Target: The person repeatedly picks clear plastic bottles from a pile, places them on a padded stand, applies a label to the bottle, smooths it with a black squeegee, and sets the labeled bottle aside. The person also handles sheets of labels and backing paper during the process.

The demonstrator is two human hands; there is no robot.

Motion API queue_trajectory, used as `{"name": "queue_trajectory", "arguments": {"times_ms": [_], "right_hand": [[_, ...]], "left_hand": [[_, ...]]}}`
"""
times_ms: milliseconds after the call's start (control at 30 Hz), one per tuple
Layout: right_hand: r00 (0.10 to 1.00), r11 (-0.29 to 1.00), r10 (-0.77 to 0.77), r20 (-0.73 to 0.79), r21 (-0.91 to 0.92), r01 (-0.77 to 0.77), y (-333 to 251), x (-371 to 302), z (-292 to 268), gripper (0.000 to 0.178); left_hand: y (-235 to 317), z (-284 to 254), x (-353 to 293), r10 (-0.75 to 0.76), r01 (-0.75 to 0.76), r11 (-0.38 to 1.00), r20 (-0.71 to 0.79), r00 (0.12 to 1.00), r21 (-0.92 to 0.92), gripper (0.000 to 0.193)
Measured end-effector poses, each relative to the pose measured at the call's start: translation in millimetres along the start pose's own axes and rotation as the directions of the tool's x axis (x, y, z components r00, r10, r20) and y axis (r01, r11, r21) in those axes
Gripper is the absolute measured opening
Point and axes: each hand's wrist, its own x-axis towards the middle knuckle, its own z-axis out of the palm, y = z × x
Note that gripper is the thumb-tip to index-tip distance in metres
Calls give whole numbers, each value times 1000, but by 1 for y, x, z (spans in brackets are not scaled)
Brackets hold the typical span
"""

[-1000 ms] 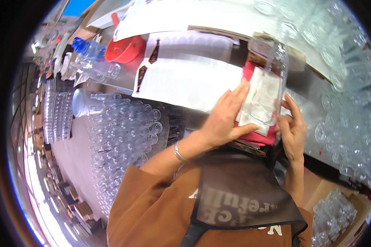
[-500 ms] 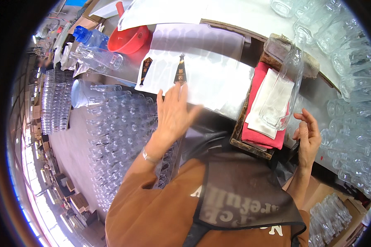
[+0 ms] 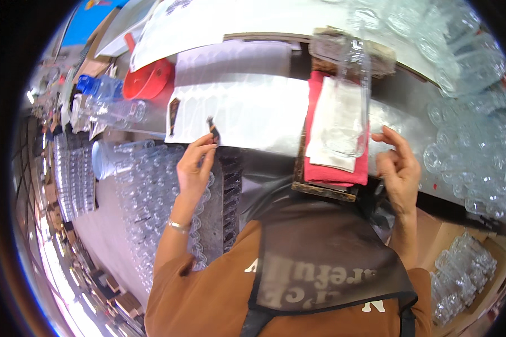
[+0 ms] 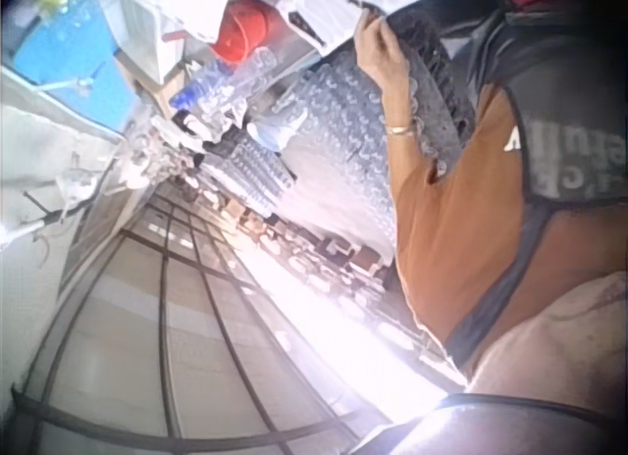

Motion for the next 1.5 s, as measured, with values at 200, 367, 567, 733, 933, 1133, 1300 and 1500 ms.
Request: {"name": "queue_trajectory", "arguments": {"times_ms": [200,367,567,733,933,1133,1300,1500], "right_hand": [[973,944,-150,174,-266,193,-26,8,18,68],[962,894,-229,149,-358,268,-16,9,19,70],[951,904,-256,173,-306,299,-17,10,16,69],[981,996,24,190,-92,-6,-29,28,-1,57],[992,1000,20,128,-2,-20,-23,57,15,56],[980,998,30,197,-56,-20,-25,57,13,53],[974,995,72,217,-88,-55,-23,58,11,53],[970,997,74,234,-16,-72,-24,56,9,56]], "left_hand": [[74,38,78,-274,306,558,176,945,-771,22],[180,75,127,559,-546,798,-26,829,-254,11],[186,88,103,689,-700,713,215,692,-31,15],[185,76,104,674,-633,739,222,705,-231,13],[172,110,128,469,-434,872,128,874,-227,52],[166,117,125,455,-425,878,106,884,-221,57],[166,118,125,467,-440,872,94,879,-217,58],[159,117,114,293,-167,848,183,938,-503,77]]}}
